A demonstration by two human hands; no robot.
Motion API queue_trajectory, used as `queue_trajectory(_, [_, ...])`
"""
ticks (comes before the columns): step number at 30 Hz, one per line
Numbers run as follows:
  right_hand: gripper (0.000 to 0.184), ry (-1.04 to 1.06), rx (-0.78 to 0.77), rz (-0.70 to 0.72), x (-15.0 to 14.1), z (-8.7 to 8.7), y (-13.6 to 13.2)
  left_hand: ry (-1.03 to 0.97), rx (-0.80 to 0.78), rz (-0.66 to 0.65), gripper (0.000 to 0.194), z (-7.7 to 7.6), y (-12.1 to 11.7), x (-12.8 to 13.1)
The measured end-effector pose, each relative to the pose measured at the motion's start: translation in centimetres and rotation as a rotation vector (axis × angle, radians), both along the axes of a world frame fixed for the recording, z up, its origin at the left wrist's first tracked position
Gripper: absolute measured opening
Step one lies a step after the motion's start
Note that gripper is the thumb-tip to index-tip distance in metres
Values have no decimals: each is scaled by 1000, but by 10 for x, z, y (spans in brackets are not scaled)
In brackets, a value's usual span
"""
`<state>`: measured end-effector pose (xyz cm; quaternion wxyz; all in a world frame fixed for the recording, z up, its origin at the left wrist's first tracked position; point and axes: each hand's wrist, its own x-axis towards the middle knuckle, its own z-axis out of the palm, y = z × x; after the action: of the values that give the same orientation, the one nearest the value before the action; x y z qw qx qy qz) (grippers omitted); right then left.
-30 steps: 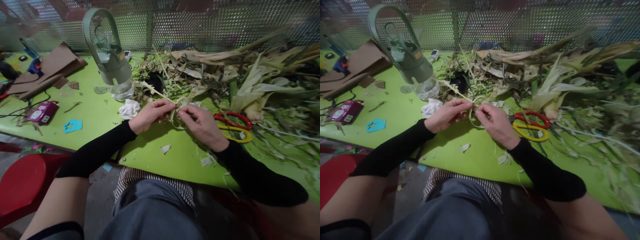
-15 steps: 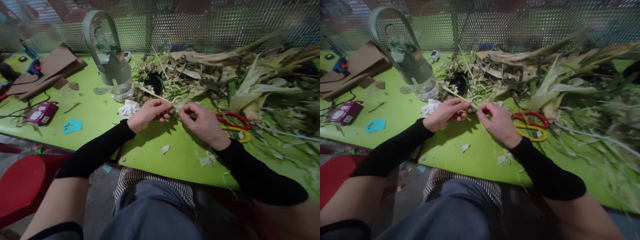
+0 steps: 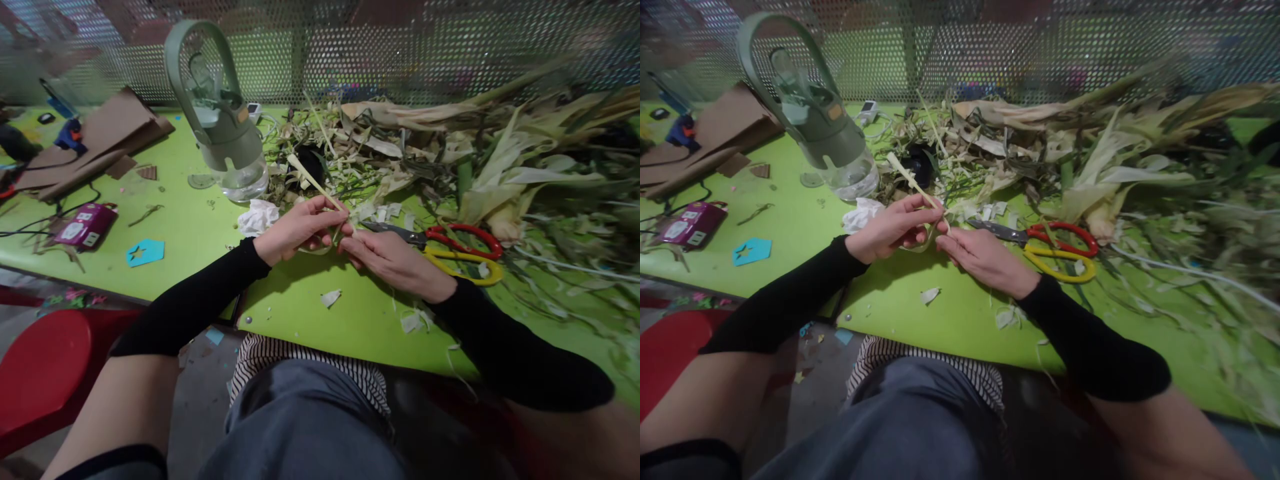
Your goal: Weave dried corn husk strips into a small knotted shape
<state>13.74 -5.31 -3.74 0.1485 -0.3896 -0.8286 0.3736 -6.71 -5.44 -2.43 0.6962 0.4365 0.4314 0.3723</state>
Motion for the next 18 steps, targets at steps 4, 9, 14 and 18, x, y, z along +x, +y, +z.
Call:
queue_trajectory(4, [60, -24, -48, 79, -2, 2, -1, 87, 105, -20, 9, -1, 0, 0])
queue_trajectory(9, [61, -34, -91, 118, -1, 3, -1, 112, 135, -116, 11, -2, -1, 0])
queue_trajectory(14, [60, -27, -107, 109, 0, 5, -1, 83, 114, -60, 10, -3, 1, 0])
queue_trajectory(18, [46, -8, 301, -108, 2, 1, 4, 20, 84, 26, 13, -5, 5, 0])
